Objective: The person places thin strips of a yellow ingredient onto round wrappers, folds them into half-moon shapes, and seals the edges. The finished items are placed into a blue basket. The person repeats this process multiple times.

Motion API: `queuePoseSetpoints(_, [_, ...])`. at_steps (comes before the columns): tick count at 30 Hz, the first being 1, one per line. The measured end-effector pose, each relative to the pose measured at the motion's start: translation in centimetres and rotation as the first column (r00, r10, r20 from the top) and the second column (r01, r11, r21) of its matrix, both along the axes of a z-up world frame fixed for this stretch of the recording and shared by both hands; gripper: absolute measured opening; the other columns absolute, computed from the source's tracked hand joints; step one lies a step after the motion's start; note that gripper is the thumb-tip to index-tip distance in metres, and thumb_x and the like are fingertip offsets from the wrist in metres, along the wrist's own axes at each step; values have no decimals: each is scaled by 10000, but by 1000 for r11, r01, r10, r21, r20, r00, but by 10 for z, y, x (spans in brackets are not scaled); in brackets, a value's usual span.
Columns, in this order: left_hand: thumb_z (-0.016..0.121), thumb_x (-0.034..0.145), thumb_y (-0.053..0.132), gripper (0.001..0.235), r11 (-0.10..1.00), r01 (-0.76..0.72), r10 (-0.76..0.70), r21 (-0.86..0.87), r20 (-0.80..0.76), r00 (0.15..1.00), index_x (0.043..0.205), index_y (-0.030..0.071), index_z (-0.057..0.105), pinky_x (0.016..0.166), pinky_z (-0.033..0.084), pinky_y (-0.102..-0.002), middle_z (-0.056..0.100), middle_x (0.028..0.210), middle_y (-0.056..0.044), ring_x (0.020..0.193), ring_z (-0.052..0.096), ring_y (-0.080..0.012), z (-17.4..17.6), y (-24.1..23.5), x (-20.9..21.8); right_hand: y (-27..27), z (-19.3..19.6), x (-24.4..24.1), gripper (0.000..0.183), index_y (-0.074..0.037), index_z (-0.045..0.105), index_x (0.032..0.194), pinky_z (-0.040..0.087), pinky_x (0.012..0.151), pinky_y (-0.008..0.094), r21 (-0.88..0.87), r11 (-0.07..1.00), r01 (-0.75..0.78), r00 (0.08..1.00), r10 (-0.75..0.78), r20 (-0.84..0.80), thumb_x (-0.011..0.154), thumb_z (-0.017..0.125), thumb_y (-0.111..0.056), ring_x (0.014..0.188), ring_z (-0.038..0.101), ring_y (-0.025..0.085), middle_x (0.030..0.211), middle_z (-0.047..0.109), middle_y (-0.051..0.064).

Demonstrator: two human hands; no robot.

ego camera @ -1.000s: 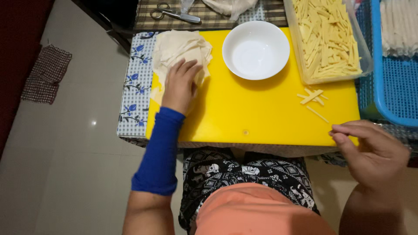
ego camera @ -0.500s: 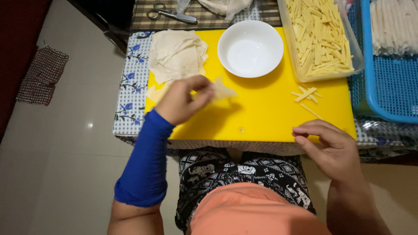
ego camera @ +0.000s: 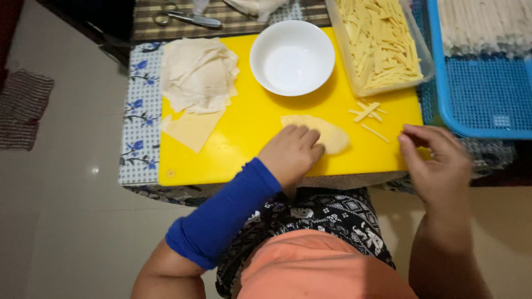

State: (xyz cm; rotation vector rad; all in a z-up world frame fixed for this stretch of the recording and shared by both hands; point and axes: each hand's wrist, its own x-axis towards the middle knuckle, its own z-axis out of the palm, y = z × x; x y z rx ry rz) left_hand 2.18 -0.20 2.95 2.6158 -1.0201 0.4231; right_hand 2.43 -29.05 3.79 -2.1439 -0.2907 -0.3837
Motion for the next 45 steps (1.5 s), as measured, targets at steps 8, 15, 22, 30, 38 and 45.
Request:
queuePoseSetpoints(8, [698,826,106,192,938,-119,99,-326,-80,992,1012,62,680,903,494,-424,646,1003,-91,985,626,-303,-26,14,-27,9,-15,19,254,-25,741,1190,556,889,370,-292,956,-15,998,31,53,945,772,-83,1003,710,279,1097,746,142])
queuePoseSetpoints(15, [739,820,93,167,912,-157,138,-380,-77,987,977,79,683,912,490,-427,654,1033,-74,1005,622,-291,-26,7,-39,17,-21,21,247,-28,743,1198,547,910,363,-319,948,-15,999,28,37,963,774,-96,1006,710,270,1070,756,122])
queuePoseSetpoints(22, [795,834,186,397,865,-278,274,-417,-71,959,1179,47,657,966,476,-431,632,1133,-104,1107,611,-312,-17,-3,-49,60,-9,-5,254,-8,731,1148,566,824,299,21,965,-260,951,259,-167,906,773,-74,950,716,207,1038,727,120])
queuePoseSetpoints(30, [786,894,195,266,863,-261,249,-433,-86,965,1087,45,681,954,503,-427,673,1062,-91,1044,629,-298,-32,2,-51,93,-10,-12,261,2,724,1117,553,799,314,-34,901,-433,894,424,-146,872,785,-62,898,720,221,965,739,118])
queuePoseSetpoints(38, [719,884,144,140,883,-193,165,-427,-103,981,1003,75,693,907,492,-414,677,1011,-63,982,632,-282,-32,5,-48,81,-6,-7,259,-11,741,1076,532,843,368,-155,878,-454,891,443,-100,845,799,-113,959,668,275,1013,725,121])
queuePoseSetpoints(45, [746,908,162,133,869,-197,147,-454,-143,979,1002,80,701,837,484,-417,659,899,-63,897,625,-279,-30,-9,-46,74,-12,-7,223,-68,783,1030,512,795,375,-291,848,-442,896,429,-111,820,812,-138,898,618,286,916,679,82])
